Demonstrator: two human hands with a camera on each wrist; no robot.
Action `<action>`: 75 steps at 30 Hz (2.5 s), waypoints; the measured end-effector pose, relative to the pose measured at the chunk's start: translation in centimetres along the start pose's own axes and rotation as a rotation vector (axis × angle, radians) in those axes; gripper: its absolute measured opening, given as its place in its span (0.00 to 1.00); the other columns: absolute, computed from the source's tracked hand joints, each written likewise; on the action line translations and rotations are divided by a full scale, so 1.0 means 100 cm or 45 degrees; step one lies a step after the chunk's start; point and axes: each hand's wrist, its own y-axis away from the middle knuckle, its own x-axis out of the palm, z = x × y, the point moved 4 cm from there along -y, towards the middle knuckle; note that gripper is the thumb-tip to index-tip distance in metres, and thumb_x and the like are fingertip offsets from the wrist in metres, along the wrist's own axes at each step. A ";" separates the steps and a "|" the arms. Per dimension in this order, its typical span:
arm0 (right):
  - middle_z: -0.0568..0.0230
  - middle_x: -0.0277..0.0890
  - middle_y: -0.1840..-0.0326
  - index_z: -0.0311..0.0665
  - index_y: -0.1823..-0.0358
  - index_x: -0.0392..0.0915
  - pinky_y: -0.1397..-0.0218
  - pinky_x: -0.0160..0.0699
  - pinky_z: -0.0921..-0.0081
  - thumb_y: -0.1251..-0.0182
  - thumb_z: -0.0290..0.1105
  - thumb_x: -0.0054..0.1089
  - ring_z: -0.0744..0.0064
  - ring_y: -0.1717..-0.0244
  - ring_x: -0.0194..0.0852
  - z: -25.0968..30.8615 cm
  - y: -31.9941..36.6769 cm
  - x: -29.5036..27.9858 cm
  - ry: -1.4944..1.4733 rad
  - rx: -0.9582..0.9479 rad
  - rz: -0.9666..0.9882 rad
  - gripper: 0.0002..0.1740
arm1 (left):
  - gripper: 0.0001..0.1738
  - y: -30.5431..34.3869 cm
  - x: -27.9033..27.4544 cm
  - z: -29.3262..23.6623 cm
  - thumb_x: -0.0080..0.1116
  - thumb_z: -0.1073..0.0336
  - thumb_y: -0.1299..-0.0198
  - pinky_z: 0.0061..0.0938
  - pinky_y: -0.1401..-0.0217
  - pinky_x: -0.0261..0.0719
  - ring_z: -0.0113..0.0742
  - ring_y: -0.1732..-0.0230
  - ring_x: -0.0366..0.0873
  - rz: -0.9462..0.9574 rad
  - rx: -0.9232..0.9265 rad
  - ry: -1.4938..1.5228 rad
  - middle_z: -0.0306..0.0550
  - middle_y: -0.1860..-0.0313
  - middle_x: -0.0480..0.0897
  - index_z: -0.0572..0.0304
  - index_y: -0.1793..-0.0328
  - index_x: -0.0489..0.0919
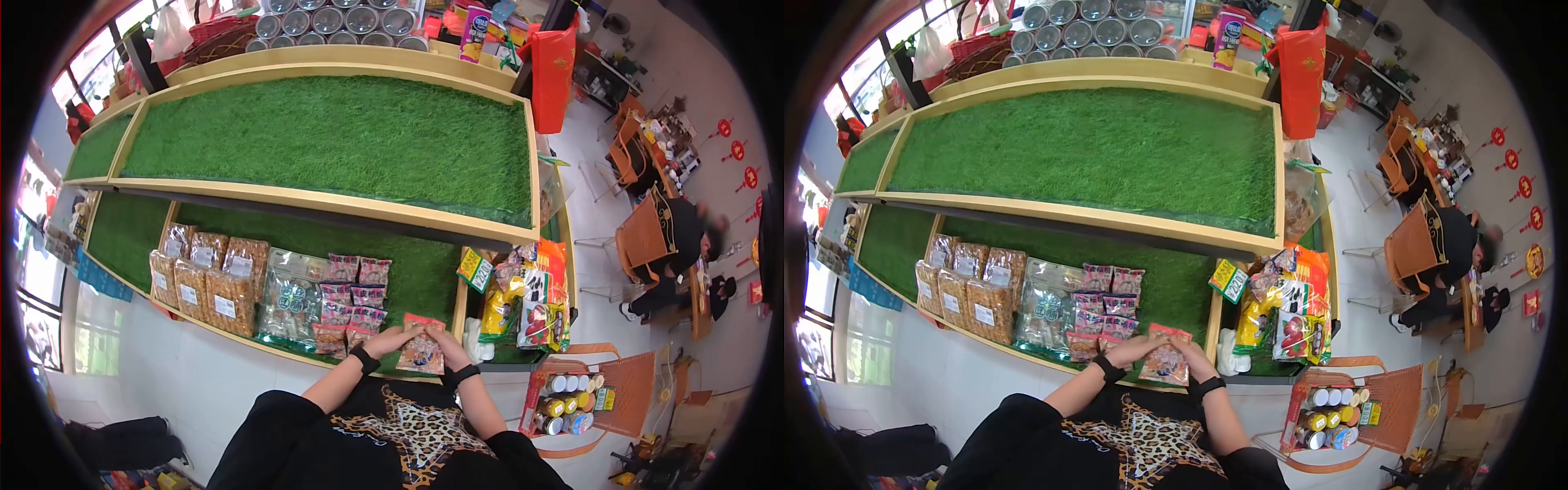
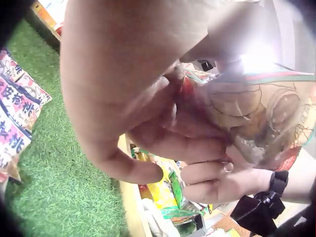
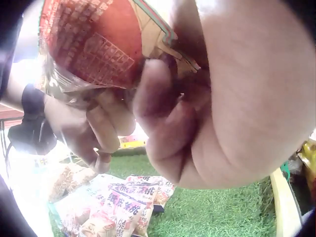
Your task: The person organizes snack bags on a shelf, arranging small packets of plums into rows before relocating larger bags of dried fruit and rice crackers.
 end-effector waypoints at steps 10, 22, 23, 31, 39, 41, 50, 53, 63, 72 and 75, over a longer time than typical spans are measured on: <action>0.66 0.75 0.61 0.32 0.56 0.73 0.58 0.71 0.82 0.36 0.41 0.48 0.81 0.61 0.72 -0.001 -0.009 0.044 0.259 -0.089 -0.136 0.18 | 0.27 0.056 -0.017 -0.031 0.41 0.45 0.38 0.21 0.72 0.67 0.23 0.71 0.67 -0.386 0.167 -0.229 0.36 0.68 0.73 0.66 0.56 0.74; 0.66 0.75 0.60 0.31 0.57 0.74 0.58 0.68 0.83 0.38 0.46 0.51 0.81 0.62 0.72 -0.018 -0.003 0.034 0.075 -0.080 -0.143 0.22 | 0.30 0.065 -0.013 -0.041 0.49 0.43 0.44 0.28 0.80 0.61 0.26 0.83 0.64 -0.567 0.329 -0.468 0.41 0.88 0.66 0.65 0.83 0.71; 0.66 0.75 0.60 0.31 0.57 0.74 0.58 0.68 0.83 0.38 0.46 0.51 0.81 0.62 0.72 -0.019 -0.002 0.032 0.072 -0.080 -0.146 0.22 | 0.30 0.063 -0.013 -0.038 0.49 0.43 0.44 0.27 0.79 0.62 0.26 0.83 0.64 -0.558 0.308 -0.477 0.40 0.89 0.67 0.65 0.83 0.70; 0.63 0.74 0.59 0.30 0.55 0.71 0.56 0.69 0.80 0.40 0.40 0.54 0.78 0.61 0.71 -0.004 -0.003 0.029 0.616 -0.371 -0.306 0.20 | 0.23 0.031 -0.030 0.017 0.53 0.50 0.44 0.25 0.60 0.69 0.31 0.63 0.74 -0.488 0.185 -0.369 0.45 0.67 0.78 0.65 0.57 0.74; 0.65 0.71 0.63 0.33 0.44 0.61 0.66 0.66 0.84 0.43 0.33 0.56 0.80 0.65 0.68 -0.021 -0.018 0.019 0.616 -0.338 -0.311 0.26 | 0.27 0.020 -0.043 0.024 0.60 0.60 0.50 0.26 0.57 0.72 0.33 0.61 0.75 -0.762 0.269 -0.191 0.49 0.60 0.77 0.71 0.49 0.66; 0.62 0.70 0.60 0.32 0.42 0.58 0.61 0.67 0.82 0.43 0.32 0.56 0.77 0.61 0.69 -0.022 -0.019 0.017 0.591 -0.302 -0.358 0.28 | 0.29 0.013 -0.047 0.030 0.60 0.64 0.51 0.27 0.56 0.72 0.36 0.60 0.75 -0.933 0.315 -0.082 0.52 0.60 0.76 0.72 0.46 0.63; 0.53 0.65 0.48 0.30 0.36 0.48 0.47 0.64 0.75 0.43 0.24 0.50 0.68 0.49 0.66 0.009 -0.086 -0.018 0.639 -0.405 -0.401 0.34 | 0.30 -0.088 -0.085 0.050 0.52 0.72 0.50 0.29 0.47 0.67 0.41 0.48 0.69 -1.000 0.469 -0.117 0.57 0.49 0.69 0.71 0.40 0.57; 0.54 0.65 0.47 0.30 0.35 0.47 0.46 0.64 0.76 0.44 0.22 0.49 0.69 0.49 0.65 0.022 -0.114 -0.023 0.527 -0.348 -0.491 0.35 | 0.36 -0.083 -0.085 0.003 0.51 0.71 0.48 0.27 0.38 0.59 0.41 0.37 0.59 -0.962 0.436 0.000 0.61 0.38 0.60 0.73 0.34 0.50; 0.38 0.58 0.46 0.43 0.33 0.44 0.46 0.64 0.58 0.51 0.30 0.56 0.42 0.50 0.62 -0.019 -0.130 -0.044 1.463 -0.278 -0.698 0.44 | 0.32 -0.077 -0.073 0.044 0.50 0.68 0.47 0.28 0.33 0.49 0.40 0.32 0.53 -0.728 0.403 -0.117 0.55 0.35 0.59 0.63 0.34 0.57; 0.39 0.56 0.44 0.44 0.33 0.45 0.44 0.61 0.56 0.50 0.31 0.55 0.39 0.48 0.58 -0.017 -0.142 -0.030 1.808 -0.269 -0.745 0.43 | 0.26 -0.050 -0.080 0.038 0.48 0.70 0.45 0.25 0.49 0.66 0.36 0.48 0.69 -0.888 0.454 -0.405 0.50 0.44 0.70 0.59 0.37 0.62; 0.42 0.55 0.41 0.44 0.33 0.45 0.44 0.61 0.56 0.50 0.32 0.55 0.39 0.47 0.58 -0.019 -0.143 -0.029 1.886 -0.327 -0.736 0.42 | 0.25 -0.039 -0.086 0.042 0.47 0.72 0.45 0.20 0.63 0.67 0.26 0.65 0.69 -0.882 0.302 -0.248 0.43 0.54 0.73 0.57 0.38 0.63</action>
